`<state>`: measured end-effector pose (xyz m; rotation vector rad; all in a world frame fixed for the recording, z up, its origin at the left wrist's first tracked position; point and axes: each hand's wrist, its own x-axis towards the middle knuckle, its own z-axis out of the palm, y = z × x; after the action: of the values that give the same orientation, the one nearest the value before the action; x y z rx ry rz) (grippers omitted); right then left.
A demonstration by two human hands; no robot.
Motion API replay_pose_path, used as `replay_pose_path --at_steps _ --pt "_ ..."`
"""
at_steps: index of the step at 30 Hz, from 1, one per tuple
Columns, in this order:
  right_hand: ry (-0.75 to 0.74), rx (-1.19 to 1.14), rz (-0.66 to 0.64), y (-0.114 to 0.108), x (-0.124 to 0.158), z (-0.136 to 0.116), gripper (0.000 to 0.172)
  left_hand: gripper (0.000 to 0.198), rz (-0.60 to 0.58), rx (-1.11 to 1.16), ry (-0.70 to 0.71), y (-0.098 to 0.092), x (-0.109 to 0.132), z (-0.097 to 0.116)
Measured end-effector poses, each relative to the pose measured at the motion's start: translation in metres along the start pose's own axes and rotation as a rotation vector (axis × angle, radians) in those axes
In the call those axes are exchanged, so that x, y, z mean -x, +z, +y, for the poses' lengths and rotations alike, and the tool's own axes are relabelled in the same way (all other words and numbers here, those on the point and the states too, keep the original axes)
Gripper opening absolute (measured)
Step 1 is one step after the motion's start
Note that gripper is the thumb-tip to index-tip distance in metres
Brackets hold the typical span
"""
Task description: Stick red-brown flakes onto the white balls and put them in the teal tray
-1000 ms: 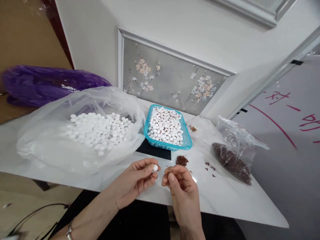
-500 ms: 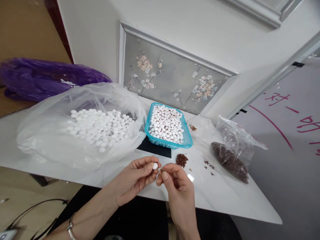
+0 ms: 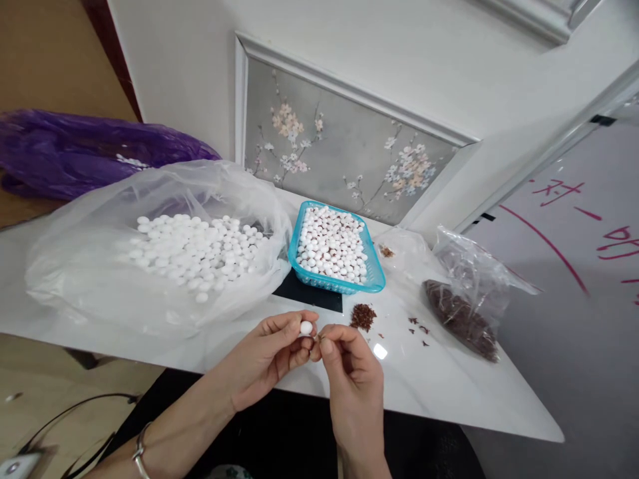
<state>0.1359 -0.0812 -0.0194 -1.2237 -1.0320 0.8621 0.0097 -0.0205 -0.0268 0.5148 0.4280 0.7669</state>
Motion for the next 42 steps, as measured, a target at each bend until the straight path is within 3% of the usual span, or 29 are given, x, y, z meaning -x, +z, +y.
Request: replay_pose_path --at_steps 3,10,42 --pt "-0.042 0.040 0.003 0.0019 0.0001 -0.0008 0.009 0.019 0.036 0.013 -0.015 0.0008 0.0001 0.0005" --pt "-0.113 0.126 0.006 0.0059 -0.0016 -0.0002 0.011 0.015 -0.003 -0.019 0.002 0.0024 -0.0010 0.0020" --pt "-0.119 0.103 -0.014 0.0087 -0.0044 0.0057 0.011 0.016 0.006 -0.043 -0.011 -0.0004 -0.0025 -0.0006"
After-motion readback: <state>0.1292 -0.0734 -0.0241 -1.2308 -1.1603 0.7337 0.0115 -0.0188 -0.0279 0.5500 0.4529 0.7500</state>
